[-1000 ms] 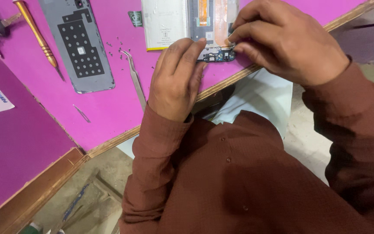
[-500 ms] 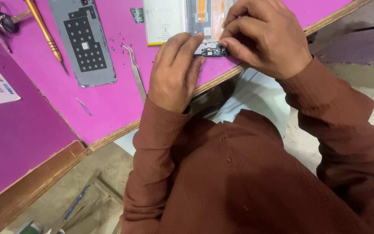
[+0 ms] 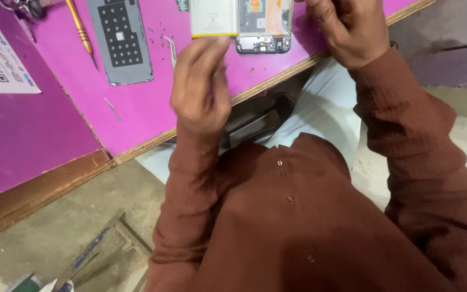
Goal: The person disassembles a smartphone by removing the battery and using tweezers to detach small internal components and connectors from the motherboard. They carefully handle the delicate parts, placing them on the workbench, and then reposition the phone to continue the repair process.
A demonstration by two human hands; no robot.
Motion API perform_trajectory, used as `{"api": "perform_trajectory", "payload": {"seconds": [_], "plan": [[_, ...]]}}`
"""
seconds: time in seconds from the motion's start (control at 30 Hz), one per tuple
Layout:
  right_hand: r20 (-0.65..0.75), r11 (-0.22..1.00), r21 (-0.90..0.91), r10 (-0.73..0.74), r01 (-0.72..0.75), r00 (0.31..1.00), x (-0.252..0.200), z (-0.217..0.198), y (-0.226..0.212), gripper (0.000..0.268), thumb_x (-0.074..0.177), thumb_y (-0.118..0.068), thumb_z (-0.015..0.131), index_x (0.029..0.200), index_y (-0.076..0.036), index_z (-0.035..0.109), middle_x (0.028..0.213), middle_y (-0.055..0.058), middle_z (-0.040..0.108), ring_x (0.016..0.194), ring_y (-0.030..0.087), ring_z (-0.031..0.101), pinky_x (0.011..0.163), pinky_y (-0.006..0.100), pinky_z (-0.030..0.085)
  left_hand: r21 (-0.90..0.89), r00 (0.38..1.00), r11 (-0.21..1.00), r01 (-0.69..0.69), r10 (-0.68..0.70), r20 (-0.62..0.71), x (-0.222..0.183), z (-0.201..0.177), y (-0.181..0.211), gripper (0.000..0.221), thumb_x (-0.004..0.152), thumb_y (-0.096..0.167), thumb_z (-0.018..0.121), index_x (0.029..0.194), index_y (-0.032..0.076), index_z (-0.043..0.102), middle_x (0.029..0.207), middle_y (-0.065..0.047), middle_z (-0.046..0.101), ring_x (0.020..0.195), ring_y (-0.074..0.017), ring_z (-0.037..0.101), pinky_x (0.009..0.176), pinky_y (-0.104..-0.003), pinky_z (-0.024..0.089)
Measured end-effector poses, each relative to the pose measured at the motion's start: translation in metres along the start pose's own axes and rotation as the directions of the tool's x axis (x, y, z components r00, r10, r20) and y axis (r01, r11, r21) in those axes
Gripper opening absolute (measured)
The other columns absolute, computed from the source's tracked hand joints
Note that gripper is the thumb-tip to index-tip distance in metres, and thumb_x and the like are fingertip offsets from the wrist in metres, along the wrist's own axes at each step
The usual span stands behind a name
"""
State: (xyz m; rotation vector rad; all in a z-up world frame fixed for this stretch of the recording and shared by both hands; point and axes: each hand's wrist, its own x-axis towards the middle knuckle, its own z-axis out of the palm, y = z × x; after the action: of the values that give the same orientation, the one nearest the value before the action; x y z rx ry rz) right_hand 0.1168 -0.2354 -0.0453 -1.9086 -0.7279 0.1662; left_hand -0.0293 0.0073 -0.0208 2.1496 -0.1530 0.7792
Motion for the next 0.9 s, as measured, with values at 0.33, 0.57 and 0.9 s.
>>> {"api": "perform_trajectory", "payload": {"seconds": [0.33,0.57,0.9], "plan": [[0.068,0.900,-0.242,-0.356,0.362,0.932,0.006,0.001,-0.011,0.004,0.107,0.000,0.074,0.108,0.003,0.072,0.088,0.008,0.069,0.077,0.017,0.066,0.070,0.028,0.052,0.350,0.998,0.936,0.026,-0.002,-0.067,-0.051,-0.052,0.006,0.018,0.101,-0.008,0.071,0.119,-0.003,0.069,0.116,-0.016,0.067,0.103,-0.0287,0.070,0.086,-0.034,0.063],[0.134,0.807,-0.359,-0.452,0.468,0.882,0.005,-0.001,-0.016,0.011,0.102,-0.010,0.076,0.111,-0.005,0.074,0.111,0.006,0.069,0.095,0.016,0.068,0.083,0.026,0.057,0.396,0.966,0.881,0.257,-0.228,-0.120,-0.036,-0.048,0.001,0.028,0.101,0.014,0.077,0.117,-0.005,0.066,0.105,-0.016,0.067,0.086,-0.0243,0.066,0.071,-0.034,0.057],[0.242,0.702,-0.495,-0.454,0.511,0.858,0.009,0.003,-0.035,0.035,0.087,-0.034,0.093,0.106,-0.010,0.075,0.106,0.002,0.067,0.096,0.020,0.064,0.085,0.035,0.052,0.735,0.949,0.669,0.107,-0.290,0.126,-0.013,-0.033,-0.005,0.056,0.098,-0.007,0.065,0.151,0.003,0.049,0.108,-0.013,0.054,0.098,-0.0269,0.058,0.083,-0.039,0.055]]}}
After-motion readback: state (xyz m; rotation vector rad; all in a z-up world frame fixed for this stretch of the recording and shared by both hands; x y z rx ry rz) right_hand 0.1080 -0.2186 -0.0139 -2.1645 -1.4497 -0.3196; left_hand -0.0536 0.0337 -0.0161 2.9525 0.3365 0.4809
